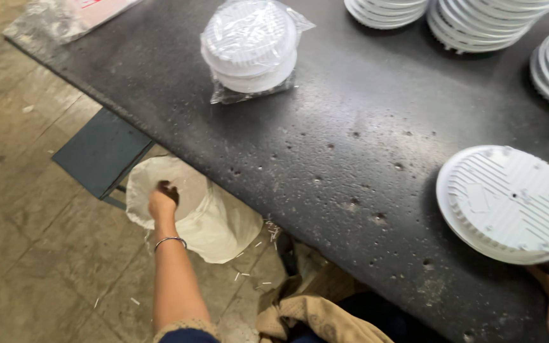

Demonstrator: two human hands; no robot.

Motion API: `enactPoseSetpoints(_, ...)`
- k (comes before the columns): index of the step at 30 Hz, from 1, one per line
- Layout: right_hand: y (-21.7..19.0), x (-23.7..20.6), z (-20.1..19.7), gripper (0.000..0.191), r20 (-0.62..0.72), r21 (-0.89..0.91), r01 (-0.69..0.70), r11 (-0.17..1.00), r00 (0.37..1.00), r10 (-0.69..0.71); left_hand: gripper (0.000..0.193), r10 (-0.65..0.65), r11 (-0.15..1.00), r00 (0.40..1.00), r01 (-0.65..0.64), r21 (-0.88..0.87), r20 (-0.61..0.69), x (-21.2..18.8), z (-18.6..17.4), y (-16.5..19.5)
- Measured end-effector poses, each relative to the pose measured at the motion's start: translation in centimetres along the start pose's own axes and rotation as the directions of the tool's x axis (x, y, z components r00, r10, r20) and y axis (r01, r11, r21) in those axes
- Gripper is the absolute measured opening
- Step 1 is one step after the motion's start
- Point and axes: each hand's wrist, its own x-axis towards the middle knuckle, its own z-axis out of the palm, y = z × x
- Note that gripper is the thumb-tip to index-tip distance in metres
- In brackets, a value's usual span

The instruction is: The person wraps round white lamp cover housings in clear plastic film at a workbench. They pull a plastic sheet over each housing, fold the film around it, place the wrapped unit onto a stack, and occasionally pick small black components from the table while working through the pile of housings.

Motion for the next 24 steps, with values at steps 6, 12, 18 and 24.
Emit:
enactPoseSetpoints(6, -4.3, -2.5, 2.2, 0.021, -0.15, 0.033, -0.094, 0.995, 0.984, 0.098, 0.042, 0.266, 0.739, 0.417, -0.668, -0.094, -0.869, -3.0, -4.9, 10.3)
enactPoseSetpoints(12, -6.5, -3.4, 3.8, 0.022, -0.113, 0.084, -0.096, 0.992, 0.988, 0.105, 0.023, 0.374, 0.276, 0.664, -0.746, -0.606, -0.648, -14.5, -4.4, 27.1)
enactPoseSetpoints(18, -7.4, -3.4, 4.3, 0.027, -0.115, 0.114, -0.132, 0.985, 0.983, 0.145, 0.03, 0.914, 0.198, 0.386, -0.699, -0.687, -0.129, -26.9, 8.7, 39.2)
enactPoseSetpoints(24, -9.1, -3.2, 4.5, 0.033, -0.105, 0.132, -0.147, 0.98, 0.981, 0.161, 0.027, 0.932, 0.32, 0.335, -0.578, -0.751, 0.14, -30.3, 14.2, 41.2)
